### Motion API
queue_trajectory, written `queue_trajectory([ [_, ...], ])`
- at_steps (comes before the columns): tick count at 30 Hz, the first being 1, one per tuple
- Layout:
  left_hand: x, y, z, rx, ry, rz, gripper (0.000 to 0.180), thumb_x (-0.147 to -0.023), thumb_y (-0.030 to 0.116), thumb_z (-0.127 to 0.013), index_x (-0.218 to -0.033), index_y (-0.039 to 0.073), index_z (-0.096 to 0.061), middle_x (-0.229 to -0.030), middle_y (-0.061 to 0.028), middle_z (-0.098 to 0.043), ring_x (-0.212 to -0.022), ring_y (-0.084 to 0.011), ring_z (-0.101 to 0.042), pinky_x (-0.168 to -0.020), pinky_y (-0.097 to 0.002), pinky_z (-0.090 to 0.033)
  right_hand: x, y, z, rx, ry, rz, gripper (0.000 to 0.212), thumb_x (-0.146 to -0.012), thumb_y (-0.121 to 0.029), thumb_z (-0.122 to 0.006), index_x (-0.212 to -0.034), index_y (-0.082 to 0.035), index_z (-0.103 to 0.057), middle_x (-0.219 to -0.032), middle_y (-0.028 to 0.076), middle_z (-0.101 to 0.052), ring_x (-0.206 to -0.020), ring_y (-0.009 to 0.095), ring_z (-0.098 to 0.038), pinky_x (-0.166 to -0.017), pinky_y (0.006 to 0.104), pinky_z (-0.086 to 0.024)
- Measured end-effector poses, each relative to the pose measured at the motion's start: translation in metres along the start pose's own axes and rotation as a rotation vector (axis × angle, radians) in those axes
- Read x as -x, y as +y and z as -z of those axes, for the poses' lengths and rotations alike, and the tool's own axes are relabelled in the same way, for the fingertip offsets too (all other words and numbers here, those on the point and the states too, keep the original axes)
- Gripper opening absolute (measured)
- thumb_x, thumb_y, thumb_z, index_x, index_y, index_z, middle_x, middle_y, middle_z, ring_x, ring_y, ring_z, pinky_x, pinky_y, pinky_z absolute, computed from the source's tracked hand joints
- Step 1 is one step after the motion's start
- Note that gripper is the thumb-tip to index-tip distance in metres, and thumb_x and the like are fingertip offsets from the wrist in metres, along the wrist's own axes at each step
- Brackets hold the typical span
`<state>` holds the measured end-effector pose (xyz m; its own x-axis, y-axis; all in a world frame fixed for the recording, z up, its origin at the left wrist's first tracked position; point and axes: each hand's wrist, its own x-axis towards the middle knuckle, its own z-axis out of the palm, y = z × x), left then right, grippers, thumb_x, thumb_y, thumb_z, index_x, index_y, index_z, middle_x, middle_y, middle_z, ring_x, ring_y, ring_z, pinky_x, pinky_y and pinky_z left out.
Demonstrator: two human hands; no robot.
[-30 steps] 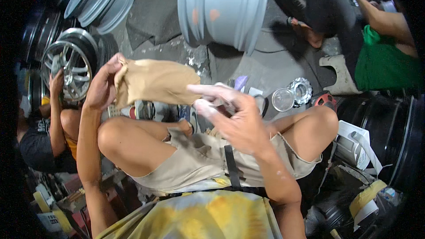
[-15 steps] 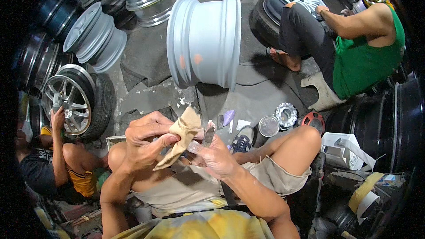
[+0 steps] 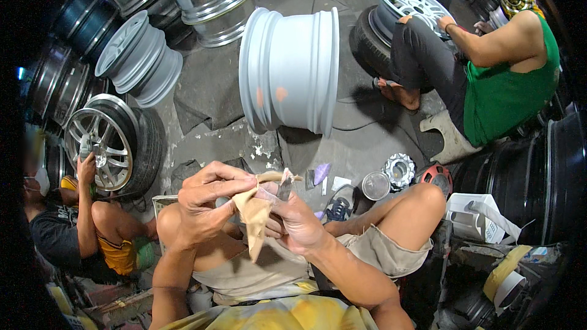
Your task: The person sits on the floor in a workshop and uses a small metal spatula to apply a white filler compound to the surface of a white car wheel rim. They repeatedly scoop the compound from a small card and smooth it onto the rim's surface, occasionally wiping the tool with a cloth.
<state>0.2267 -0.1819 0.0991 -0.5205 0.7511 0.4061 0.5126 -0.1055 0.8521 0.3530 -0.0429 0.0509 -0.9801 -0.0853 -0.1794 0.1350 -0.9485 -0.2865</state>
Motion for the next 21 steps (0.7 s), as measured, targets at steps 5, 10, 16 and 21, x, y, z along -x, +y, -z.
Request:
queue_trajectory([
  [5,0.002,0.007,0.006,0.0,0.001,0.043,0.03,-0.072,-0.007,-0.077,-0.1,0.001,-0.079,-0.095,-0.0152,-0.075,-0.085,-0.0215,-0.072,-0.077,-0.0288,-0.057,0.002,0.0,-0.014,0.068,0.136,-0.036,0.026,-0.101,-0.021,-0.064,-0.121,-0.005,-0.059,-0.091,0.001,-0.065,-0.069,0.004,-0.056,-0.057,0.0214,-0.045],
  [10,0.006,0.005,0.017,0.138,-0.062,0.065,0.029,-0.075,-0.009,-0.075,-0.102,0.001,-0.079,-0.095,-0.0143,-0.075,-0.084,-0.0203,-0.073,-0.077,-0.0286,-0.057,0.006,0.006,-0.002,0.261,0.073,0.063,0.018,-0.099,-0.015,-0.067,-0.112,-0.002,-0.066,-0.097,0.003,-0.068,-0.086,0.008,-0.064,-0.071,0.0243,-0.052],
  [16,0.012,-0.002,0.019,0.327,-0.033,0.148,0.016,-0.083,0.0,-0.078,-0.099,-0.001,-0.078,-0.096,-0.0141,-0.073,-0.086,-0.0168,-0.069,-0.076,-0.0284,-0.055,0.006,0.007,-0.02,0.45,0.08,0.213,0.016,-0.099,-0.013,-0.067,-0.11,-0.001,-0.068,-0.095,0.001,-0.067,-0.08,0.005,-0.06,-0.066,0.0222,-0.049],
  [21,0.023,-0.016,0.011,0.647,0.036,0.304,0.016,-0.088,0.006,-0.078,-0.102,-0.001,-0.075,-0.102,-0.0119,-0.07,-0.09,-0.0148,-0.066,-0.078,-0.0272,-0.052,0.005,0.0,-0.027,0.62,0.059,0.241,0.016,-0.099,-0.016,-0.067,-0.107,-0.003,-0.068,-0.082,-0.003,-0.062,-0.069,0.002,-0.053,-0.057,0.0198,-0.042],
])
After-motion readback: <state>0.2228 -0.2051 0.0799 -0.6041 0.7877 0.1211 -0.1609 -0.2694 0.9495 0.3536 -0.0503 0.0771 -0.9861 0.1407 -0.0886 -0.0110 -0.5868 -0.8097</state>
